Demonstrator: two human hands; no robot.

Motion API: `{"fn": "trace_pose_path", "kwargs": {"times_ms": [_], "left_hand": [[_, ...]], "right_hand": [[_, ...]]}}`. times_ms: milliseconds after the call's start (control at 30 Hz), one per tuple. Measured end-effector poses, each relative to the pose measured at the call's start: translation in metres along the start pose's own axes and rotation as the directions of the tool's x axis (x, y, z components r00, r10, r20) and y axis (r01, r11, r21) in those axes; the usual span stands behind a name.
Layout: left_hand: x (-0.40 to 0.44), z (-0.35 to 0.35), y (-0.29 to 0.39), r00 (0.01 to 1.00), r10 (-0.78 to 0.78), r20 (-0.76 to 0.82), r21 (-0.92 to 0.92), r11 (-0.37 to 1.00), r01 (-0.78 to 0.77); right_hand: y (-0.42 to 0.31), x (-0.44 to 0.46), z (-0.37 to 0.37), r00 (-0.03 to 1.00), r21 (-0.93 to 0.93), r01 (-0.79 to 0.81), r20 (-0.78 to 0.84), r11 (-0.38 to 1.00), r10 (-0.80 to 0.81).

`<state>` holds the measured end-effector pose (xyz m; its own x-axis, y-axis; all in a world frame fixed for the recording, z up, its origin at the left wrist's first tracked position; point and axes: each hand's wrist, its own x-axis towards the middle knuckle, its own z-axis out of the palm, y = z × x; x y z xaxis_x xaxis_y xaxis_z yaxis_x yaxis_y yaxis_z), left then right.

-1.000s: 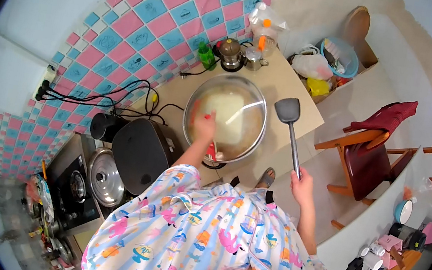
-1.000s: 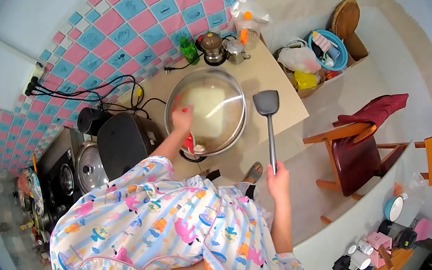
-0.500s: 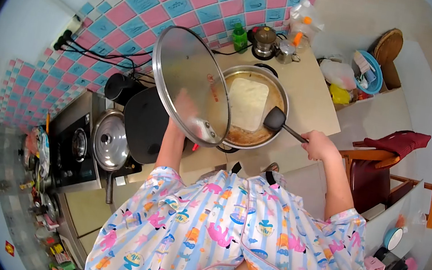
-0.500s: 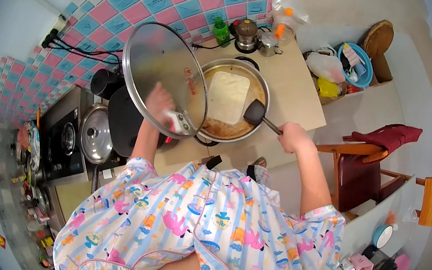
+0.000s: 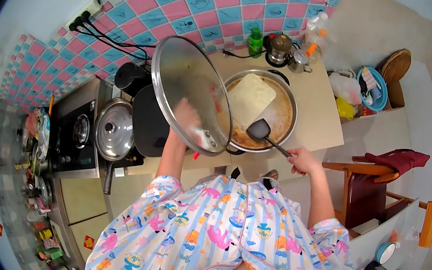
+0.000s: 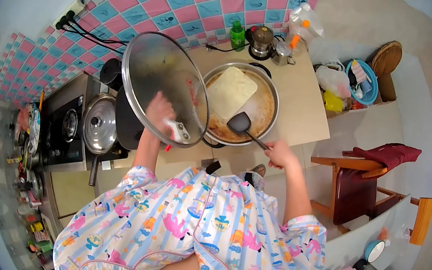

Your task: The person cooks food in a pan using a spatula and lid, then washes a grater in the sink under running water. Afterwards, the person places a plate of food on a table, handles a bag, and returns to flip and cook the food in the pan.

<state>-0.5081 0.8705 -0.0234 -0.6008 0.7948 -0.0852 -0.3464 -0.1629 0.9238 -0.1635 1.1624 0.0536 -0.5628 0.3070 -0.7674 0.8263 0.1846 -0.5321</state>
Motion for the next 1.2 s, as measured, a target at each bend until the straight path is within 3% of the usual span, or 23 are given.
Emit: {"fn": "trace_pose_path", "kwargs": {"times_ms": [67,133,233,333,433,500,700,800,900,1000,1033,1100,1200], "left_hand": [[-0.008,0.013,0.016,0.998,-0.059,0.003,-0.25,0.967,0.058],[-0.018,0.028,0.025,0.983,-0.179,0.04,-0.736,0.66,0.15],[-0.024,0.03,0.031,0.987,-0.15,0.056,-0.748,0.649,0.141],[-0.03,0.04,0.043,0.975,-0.222,-0.002,-0.808,0.575,0.129],[-0.034,0.045,0.048,0.985,-0.17,0.032,-0.847,0.519,0.117],[-0.039,0.048,0.055,0.979,-0.201,-0.027,-0.831,0.549,0.09],[-0.047,0.044,0.059,0.969,-0.232,-0.084,-0.823,0.564,0.063],[-0.05,0.043,0.059,0.965,-0.245,-0.093,-0.838,0.543,0.057],[-0.052,0.039,0.058,0.969,-0.234,-0.074,-0.845,0.531,0.064],[-0.053,0.025,0.046,0.986,-0.15,0.079,-0.869,0.474,0.142],[-0.053,0.022,0.044,0.983,-0.108,0.148,-0.875,0.45,0.181],[-0.053,0.02,0.042,0.983,-0.168,0.081,-0.864,0.479,0.153],[-0.052,0.031,0.048,0.968,-0.244,-0.061,-0.837,0.54,0.084]], "right_hand": [[0.015,-0.001,0.01,1.0,0.116,-0.019,0.006,0.993,0.018],[0.013,-0.006,0.014,0.999,0.129,-0.024,-0.026,0.991,0.028],[0.004,0.002,0.02,0.999,0.132,-0.007,-0.038,0.991,0.012],[-0.017,0.025,0.044,0.998,0.09,0.029,-0.053,0.996,-0.025],[-0.024,0.029,0.068,0.996,0.07,0.056,-0.078,0.996,-0.05],[-0.024,0.02,0.074,0.998,0.099,0.044,-0.052,0.994,-0.039],[-0.008,0.094,0.084,0.98,0.388,0.126,-0.189,0.913,-0.054],[0.001,0.123,0.087,0.993,0.801,0.115,-0.103,0.587,-0.054],[0.012,0.11,0.079,0.991,0.908,0.067,-0.012,0.415,-0.133],[0.019,0.07,0.069,0.976,0.822,0.215,-0.17,0.527,-0.133],[0.025,0.061,0.066,0.944,0.723,0.323,-0.292,0.611,-0.153],[0.031,0.046,0.061,0.83,0.459,0.488,-0.506,0.742,-0.232],[0.025,0.031,0.065,0.345,-0.191,0.686,-0.765,0.702,-0.544]]}}
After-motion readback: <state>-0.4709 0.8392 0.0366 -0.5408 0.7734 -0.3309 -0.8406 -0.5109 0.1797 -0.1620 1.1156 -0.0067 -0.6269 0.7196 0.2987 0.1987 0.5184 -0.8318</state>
